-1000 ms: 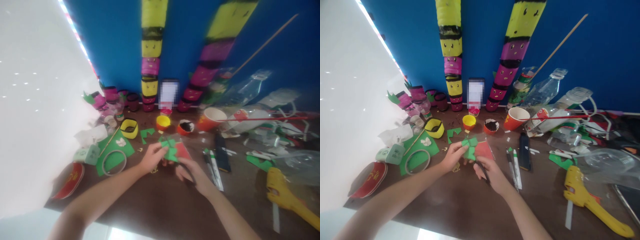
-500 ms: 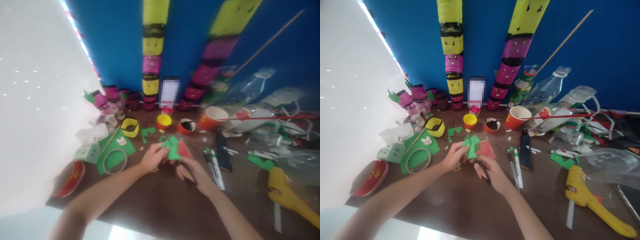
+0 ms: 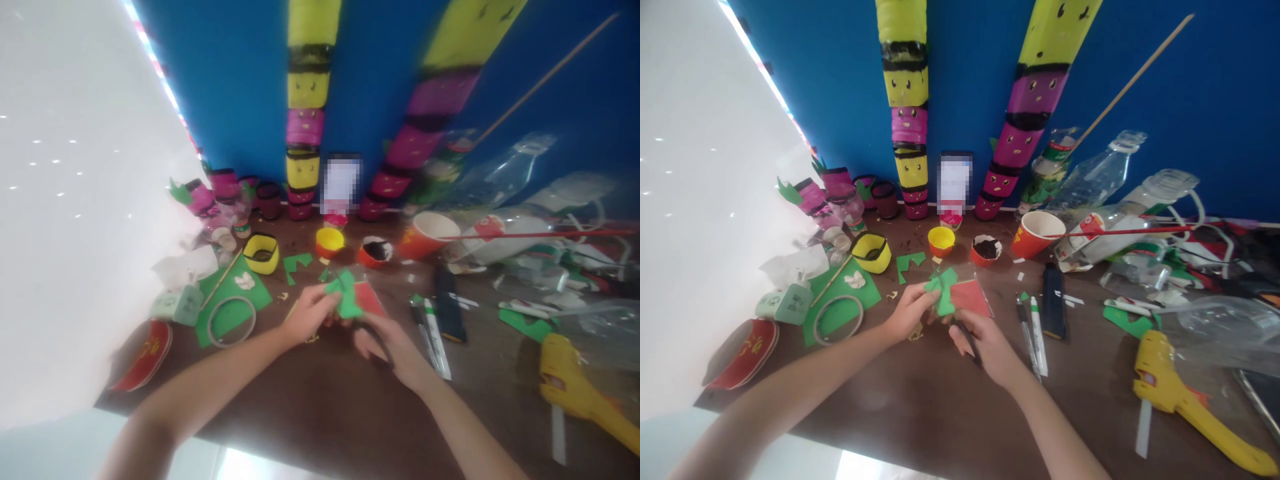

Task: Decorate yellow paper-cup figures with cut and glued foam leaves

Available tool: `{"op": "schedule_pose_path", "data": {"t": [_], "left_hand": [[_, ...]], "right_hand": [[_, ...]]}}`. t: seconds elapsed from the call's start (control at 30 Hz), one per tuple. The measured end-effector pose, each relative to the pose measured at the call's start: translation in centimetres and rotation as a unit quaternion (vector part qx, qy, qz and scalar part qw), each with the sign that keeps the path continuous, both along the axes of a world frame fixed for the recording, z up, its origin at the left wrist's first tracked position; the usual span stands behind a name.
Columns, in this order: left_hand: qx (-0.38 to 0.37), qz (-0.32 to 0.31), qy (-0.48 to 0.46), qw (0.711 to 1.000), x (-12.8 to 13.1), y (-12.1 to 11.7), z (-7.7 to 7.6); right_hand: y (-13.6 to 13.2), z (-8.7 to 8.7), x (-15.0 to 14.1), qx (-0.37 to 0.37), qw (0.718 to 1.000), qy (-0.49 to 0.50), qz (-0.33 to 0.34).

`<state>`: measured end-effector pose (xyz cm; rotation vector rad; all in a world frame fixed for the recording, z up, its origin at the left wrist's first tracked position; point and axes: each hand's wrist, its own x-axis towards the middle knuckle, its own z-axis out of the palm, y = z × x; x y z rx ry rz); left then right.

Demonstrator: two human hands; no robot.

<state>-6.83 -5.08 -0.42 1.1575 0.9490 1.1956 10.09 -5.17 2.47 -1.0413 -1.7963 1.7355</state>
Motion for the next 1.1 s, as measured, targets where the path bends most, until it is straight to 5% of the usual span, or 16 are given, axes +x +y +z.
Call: {"op": "schedule_pose_path", "data": {"t": [1.1], "left_hand": [[-0.064,0.015,-0.103,0.992,0.15,0.34,-0.67]], "right_hand": [[-0.20,0.45,-0.13,-0.041,0.999,-0.017,-0.011]]}}
